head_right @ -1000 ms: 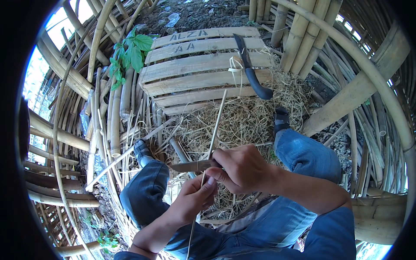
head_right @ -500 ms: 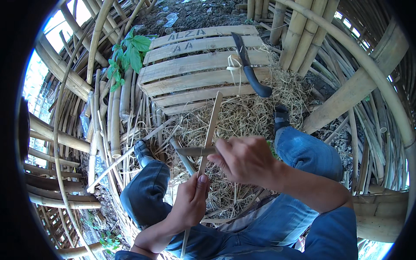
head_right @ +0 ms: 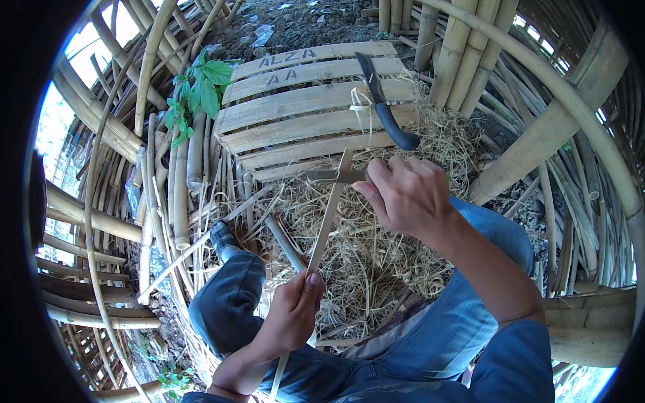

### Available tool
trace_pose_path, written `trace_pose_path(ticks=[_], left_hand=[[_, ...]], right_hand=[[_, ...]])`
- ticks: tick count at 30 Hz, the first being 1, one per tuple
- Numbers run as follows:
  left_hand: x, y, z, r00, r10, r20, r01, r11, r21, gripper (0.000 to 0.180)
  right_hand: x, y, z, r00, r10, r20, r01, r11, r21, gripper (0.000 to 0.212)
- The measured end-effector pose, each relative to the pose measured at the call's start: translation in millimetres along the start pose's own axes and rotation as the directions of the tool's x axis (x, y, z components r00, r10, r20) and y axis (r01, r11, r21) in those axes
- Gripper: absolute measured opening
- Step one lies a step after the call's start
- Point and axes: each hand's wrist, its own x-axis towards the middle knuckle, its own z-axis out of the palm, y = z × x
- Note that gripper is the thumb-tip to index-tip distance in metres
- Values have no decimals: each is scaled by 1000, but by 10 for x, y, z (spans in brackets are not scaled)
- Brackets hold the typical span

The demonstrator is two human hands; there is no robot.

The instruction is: The person shaves and smooths bamboo strips using a knife by hand.

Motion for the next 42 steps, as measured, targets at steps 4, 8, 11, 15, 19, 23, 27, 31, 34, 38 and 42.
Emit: trace_pose_path(ticks=[4, 8, 11, 15, 19, 23, 27, 31, 34, 38, 42], left_hand=[[8, -17, -8, 998, -52, 23, 54, 998, -46, 35], [-104, -72, -57, 998, -29, 46, 31, 999, -37, 35], [-77, -90, -131, 985, -78, 153, 127, 931, -342, 34], [9, -70, -175, 996, -27, 86, 69, 841, -536, 29], [71, -28, -175, 992, -91, 82, 120, 847, -517, 34], [73, 10, -96, 979, -178, 96, 202, 836, -511, 38], [78, -19, -94, 961, -190, 201, 276, 715, -642, 37], [72, 8, -20, 969, -194, 153, 247, 783, -571, 38], [53, -2, 10, 983, -161, 84, 182, 845, -502, 39], [40, 26, 6, 991, -125, 52, 135, 872, -470, 39], [-1, 64, 13, 991, -128, 34, 129, 869, -477, 42]], right_hand=[[-15, 66, 39, 1000, -1, 12, 2, 999, -49, 30], [86, 554, -10, 777, 605, 174, -548, 787, -285, 37], [-17, 655, -27, 830, 557, -3, -556, 829, -63, 40], [-122, 46, -99, 835, 520, 183, -550, 770, 323, 41], [-181, -459, -15, 971, 222, 90, -239, 858, 454, 48], [-192, -603, 98, 998, -15, 67, -12, 921, 389, 55], [-147, -574, 92, 998, 2, 59, -22, 941, 338, 58], [-157, -460, 167, 1000, -6, 16, 1, 957, 291, 61], [-134, -405, 168, 997, -72, -28, 76, 976, 202, 62], [-98, -343, 176, 989, -106, -104, 118, 987, 111, 64], [-65, -172, 236, 989, -63, -131, 64, 998, 1, 64]])
